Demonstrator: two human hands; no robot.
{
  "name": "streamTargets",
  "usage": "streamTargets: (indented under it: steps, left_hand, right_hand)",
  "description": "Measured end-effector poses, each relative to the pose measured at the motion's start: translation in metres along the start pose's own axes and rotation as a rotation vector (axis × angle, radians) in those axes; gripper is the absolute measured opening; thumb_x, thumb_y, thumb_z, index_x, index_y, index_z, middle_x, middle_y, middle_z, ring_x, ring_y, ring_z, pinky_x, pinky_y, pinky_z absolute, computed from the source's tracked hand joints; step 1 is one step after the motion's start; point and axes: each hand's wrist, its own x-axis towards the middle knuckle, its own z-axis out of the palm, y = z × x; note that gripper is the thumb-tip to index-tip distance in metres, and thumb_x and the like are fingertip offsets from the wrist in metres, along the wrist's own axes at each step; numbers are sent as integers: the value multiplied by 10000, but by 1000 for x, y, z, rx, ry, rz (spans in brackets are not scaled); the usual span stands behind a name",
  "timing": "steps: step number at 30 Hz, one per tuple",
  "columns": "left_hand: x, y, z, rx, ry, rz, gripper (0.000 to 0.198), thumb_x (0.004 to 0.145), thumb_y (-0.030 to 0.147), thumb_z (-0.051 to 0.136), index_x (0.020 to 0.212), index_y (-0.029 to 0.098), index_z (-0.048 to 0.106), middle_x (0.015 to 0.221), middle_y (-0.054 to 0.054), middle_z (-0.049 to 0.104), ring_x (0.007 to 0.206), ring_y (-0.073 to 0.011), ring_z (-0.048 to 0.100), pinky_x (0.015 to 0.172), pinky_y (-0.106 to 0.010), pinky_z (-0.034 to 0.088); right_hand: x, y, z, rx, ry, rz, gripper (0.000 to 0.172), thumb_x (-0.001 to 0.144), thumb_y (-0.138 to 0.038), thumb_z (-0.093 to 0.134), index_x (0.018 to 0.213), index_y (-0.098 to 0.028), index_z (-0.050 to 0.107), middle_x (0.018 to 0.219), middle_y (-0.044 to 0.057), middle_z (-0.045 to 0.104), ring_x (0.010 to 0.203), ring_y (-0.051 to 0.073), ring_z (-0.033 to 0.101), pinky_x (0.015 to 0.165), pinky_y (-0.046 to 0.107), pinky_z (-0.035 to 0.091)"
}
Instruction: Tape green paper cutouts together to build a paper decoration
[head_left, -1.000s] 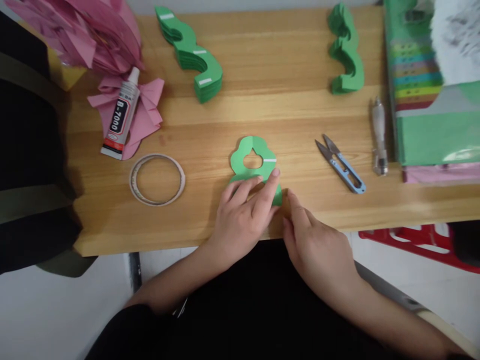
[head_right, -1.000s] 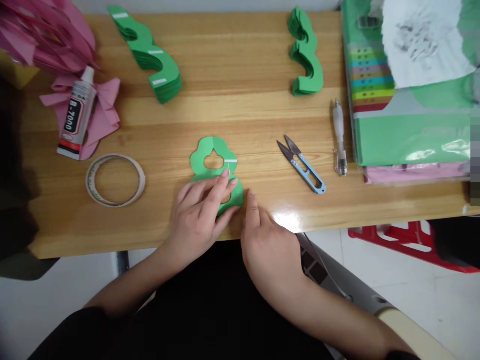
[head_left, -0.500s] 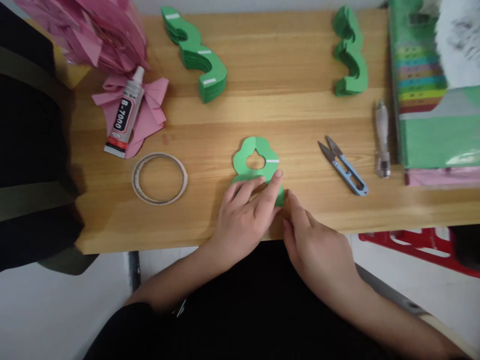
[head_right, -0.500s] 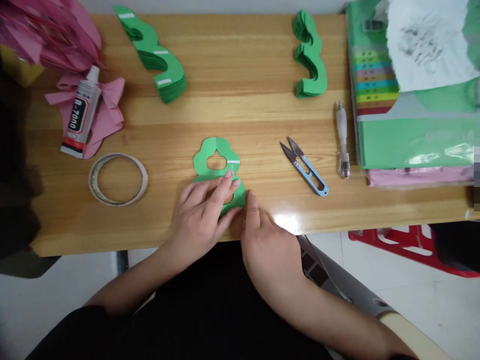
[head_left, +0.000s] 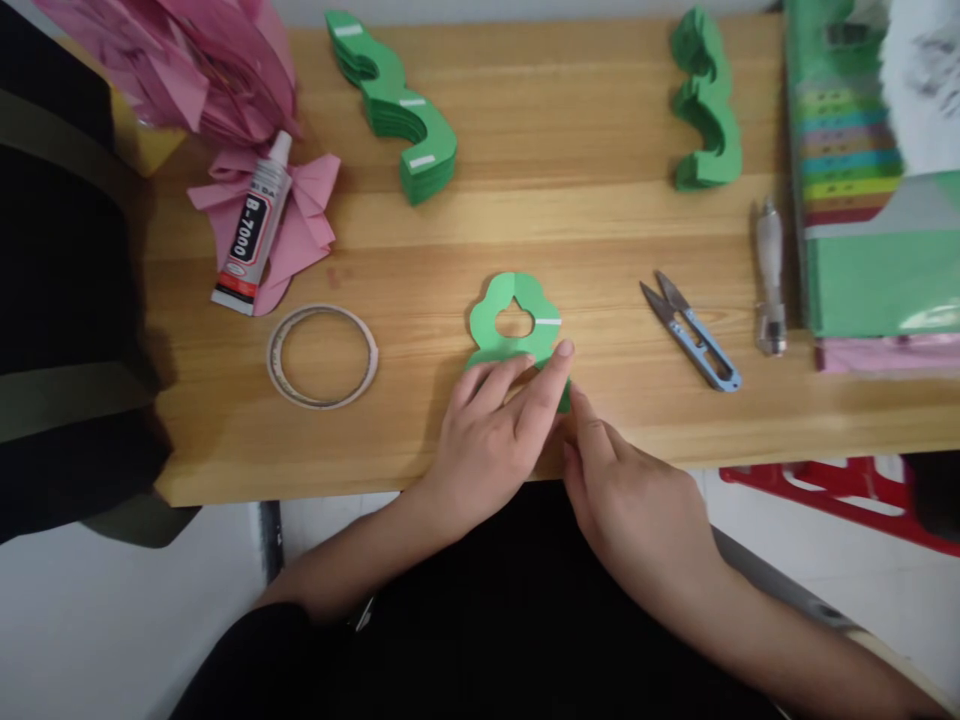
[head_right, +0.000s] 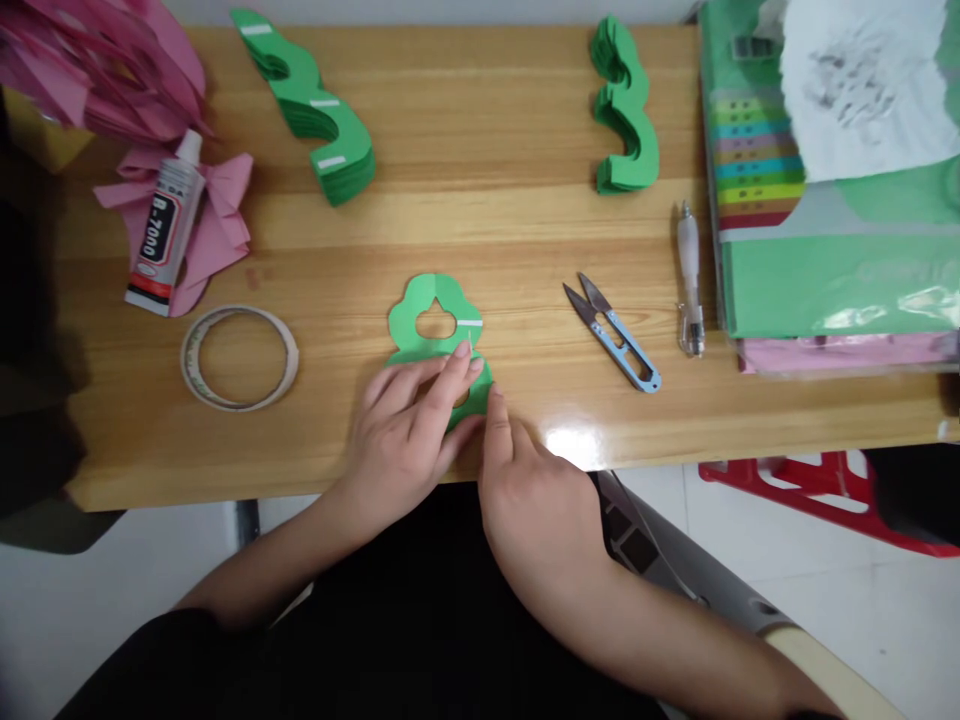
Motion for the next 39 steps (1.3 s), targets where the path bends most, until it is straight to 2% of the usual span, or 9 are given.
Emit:
streamTargets:
  steps: [7,12,16,20,23,26,31,35,39]
  left_hand:
    - [-1,0,0,29,-29,38,581,965,169,551,1484,105,298,1164,-56,731,1124,-189,610,919,-327,420]
    - [-2,0,0,8,-44,20,593,973,168,528,1502,104,266,1124,-61,742,1141,-197,596,926,-336,413]
    - [-3,-1,1,-15,-34,17,641,979,188,520,1527,105,197,1147,-78,730,1140,-209,593,930,-349,426]
    - [-3,-2,1,-46,-54,4,669,990,216,505,1544,130,140,1168,-91,719,1134,-220,596,941,-378,444]
    - [-2,-2,1,-64,-64,-28,665,1003,231,481,1552,177,109,1175,-70,718,1115,-213,603,917,-377,461]
    - [-1,-2,2,-69,-55,-43,655,1001,216,483,1545,183,118,1194,-60,715,1122,-209,601,882,-369,469]
    - [-2,-3,2,-90,-77,-70,649,991,231,514,1533,168,163,1211,-61,712,1147,-214,594,910,-382,450]
    - [-4,-3,3,-88,-70,-39,649,994,225,501,1538,150,155,1235,-71,701,1152,-234,590,894,-385,445]
    - [-4,-2,6,-49,-21,-27,611,965,196,552,1493,121,254,1205,-72,715,1114,-225,608,861,-368,446]
  right_hand:
    - [6,-5,-7,-90,3,-34,418,812,15,417,1133,42,684,555,37,639,338,135,538,317,249,311]
    - [11,-14,-12,-142,-48,1,473,751,71,418,1137,42,688,559,42,621,401,148,594,336,238,326]
    - [15,-27,-15,-181,-140,71,486,748,79,428,1145,7,699,569,52,632,409,155,603,350,238,300]
    - [25,-41,-19,-191,-308,146,505,764,87,424,1169,-35,701,560,61,638,408,159,598,362,242,199]
    - [32,-48,-21,-208,-406,161,488,783,88,419,1177,-14,689,578,82,645,421,157,588,379,249,163]
    - [36,-51,-20,-221,-449,156,459,771,96,415,1127,24,695,570,95,634,422,145,560,389,248,166]
    - [34,-49,-16,-201,-373,133,448,766,86,403,1096,28,701,557,83,613,414,118,495,387,240,195]
    - [25,-48,-11,-216,-306,129,469,769,92,388,1116,20,695,541,64,585,400,120,480,379,239,209]
    - [16,-48,-9,-238,-232,127,480,802,85,380,1170,6,678,551,61,581,408,126,483,380,231,234]
